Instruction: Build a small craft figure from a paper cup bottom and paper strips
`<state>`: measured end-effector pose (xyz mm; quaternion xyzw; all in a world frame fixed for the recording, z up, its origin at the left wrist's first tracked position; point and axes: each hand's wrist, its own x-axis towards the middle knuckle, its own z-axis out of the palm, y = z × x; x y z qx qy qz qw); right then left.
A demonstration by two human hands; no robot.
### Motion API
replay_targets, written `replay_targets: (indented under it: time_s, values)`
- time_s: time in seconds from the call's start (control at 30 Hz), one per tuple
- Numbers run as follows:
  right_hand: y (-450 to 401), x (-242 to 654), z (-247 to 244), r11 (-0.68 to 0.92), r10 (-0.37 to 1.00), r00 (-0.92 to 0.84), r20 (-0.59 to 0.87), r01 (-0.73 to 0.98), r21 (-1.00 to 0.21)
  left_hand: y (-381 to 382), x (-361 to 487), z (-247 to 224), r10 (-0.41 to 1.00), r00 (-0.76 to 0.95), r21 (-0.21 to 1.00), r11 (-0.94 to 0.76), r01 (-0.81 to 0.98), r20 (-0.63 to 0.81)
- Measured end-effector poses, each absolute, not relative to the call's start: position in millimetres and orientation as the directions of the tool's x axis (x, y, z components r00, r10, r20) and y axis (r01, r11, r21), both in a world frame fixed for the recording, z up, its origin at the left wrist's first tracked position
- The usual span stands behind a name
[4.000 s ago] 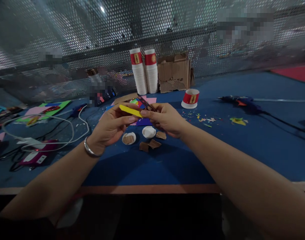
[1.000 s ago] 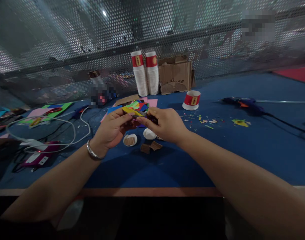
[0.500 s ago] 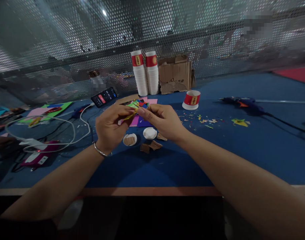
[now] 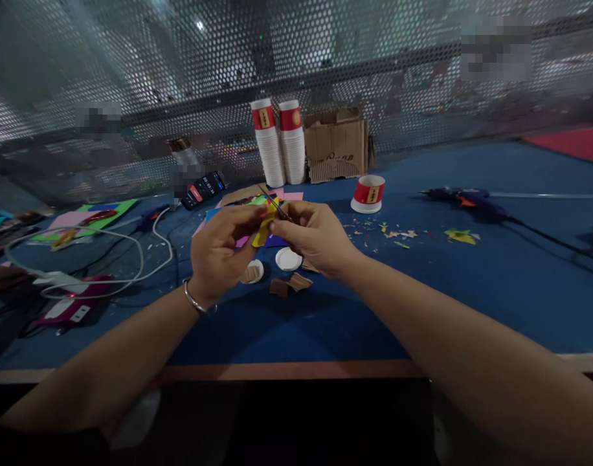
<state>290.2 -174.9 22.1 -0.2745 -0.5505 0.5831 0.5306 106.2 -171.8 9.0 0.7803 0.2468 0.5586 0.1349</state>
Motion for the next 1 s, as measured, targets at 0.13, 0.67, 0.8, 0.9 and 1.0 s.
replay_targets:
  time_s: [0.13, 0.67, 0.8, 0.9, 1.0]
  values:
    - [-172, 295, 22, 0.167, 0.922, -0.298, 0.247, -0.269, -0.949, -171, 108, 13, 0.854, 0.263, 0.890, -0.452, -0.055, 0.449]
    - [-169, 301, 26, 0.338, 0.877, -0.361, 0.318, -0.010, -0.941, -168, 106, 21, 0.915, 0.312, 0.951, -0.179, -0.253, 0.256]
    - [-170, 300, 26, 0.300, 0.865, -0.399, 0.304, -0.073, -0.951, -167, 107, 22, 0.917, 0.310, 0.941, -0.156, -0.299, 0.251]
    - [-170, 301, 25, 0.314, 0.853, -0.417, 0.313, -0.067, -0.947, -167, 107, 23, 0.913, 0.338, 0.950, -0.136, -0.280, 0.230]
    - [-167, 301, 22, 0.380, 0.846, -0.403, 0.349, -0.002, -0.925, -168, 107, 23, 0.910, 0.344, 0.962, -0.162, -0.220, 0.232]
